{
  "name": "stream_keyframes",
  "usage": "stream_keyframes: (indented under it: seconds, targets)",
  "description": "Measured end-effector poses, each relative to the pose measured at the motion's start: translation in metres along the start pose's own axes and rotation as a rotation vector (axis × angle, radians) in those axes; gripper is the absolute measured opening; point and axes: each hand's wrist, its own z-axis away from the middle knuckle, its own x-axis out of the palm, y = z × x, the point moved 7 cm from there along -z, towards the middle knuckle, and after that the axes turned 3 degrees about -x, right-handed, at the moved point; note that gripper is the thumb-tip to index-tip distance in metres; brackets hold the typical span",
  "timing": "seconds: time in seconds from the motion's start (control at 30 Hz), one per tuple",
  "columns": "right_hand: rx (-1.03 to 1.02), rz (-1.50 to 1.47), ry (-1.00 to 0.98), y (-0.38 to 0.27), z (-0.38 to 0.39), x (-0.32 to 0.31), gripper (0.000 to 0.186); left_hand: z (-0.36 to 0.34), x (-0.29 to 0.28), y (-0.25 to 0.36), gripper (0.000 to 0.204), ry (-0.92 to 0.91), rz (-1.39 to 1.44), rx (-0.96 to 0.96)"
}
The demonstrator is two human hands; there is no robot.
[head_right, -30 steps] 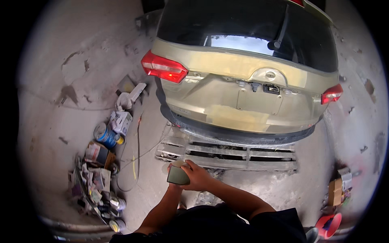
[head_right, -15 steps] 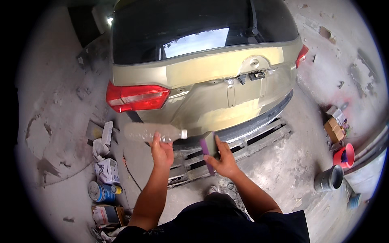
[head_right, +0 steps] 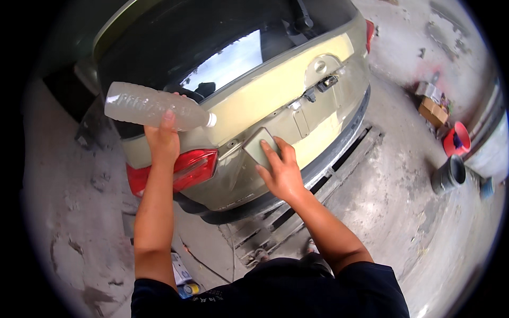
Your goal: The person prepares a sanding block by wetting it in a bucket of water. They then pour water from a plastic bottle onto the rear trunk of a beige car and sand the surface with the block. The person repeatedly wets the area and continues sanding the trunk lid.
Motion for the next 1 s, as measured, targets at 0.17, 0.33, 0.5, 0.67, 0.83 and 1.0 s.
stream_keyframes:
  seconds: [0.17,0.33,0.5,0.67,0.83,1.0]
  targets:
    - [-0.017,0.141,0.116,-0.021,-0.016,0.046,0.061,-0.041,-0.003,-0.004,0.059,-0.204,0.030,0.097]
    - [-0.019,0.248,0.164,-0.041,-0.014,0.085,0.058,-0.064,-0.014,-0.005,0.060,-0.341,0.063,0.170]
    - [-0.015,0.297,0.199,-0.045,-0.025,0.087,0.057,-0.069,-0.016,-0.022,0.065,-0.347,0.146,0.231]
    - [-0.063,0.290,0.182,-0.059,-0.061,0.084,0.062,-0.068,-0.022,-0.023,0.067,-0.343,0.129,0.217]
    - [-0.078,0.276,0.131,-0.041,-0.022,0.092,0.062,-0.071,-0.022,-0.027,0.067,-0.269,0.197,0.180]
    - [-0.120,0.228,0.153,-0.062,-0.068,0.089,0.061,-0.071,-0.028,-0.033,0.066,-0.236,0.233,0.081]
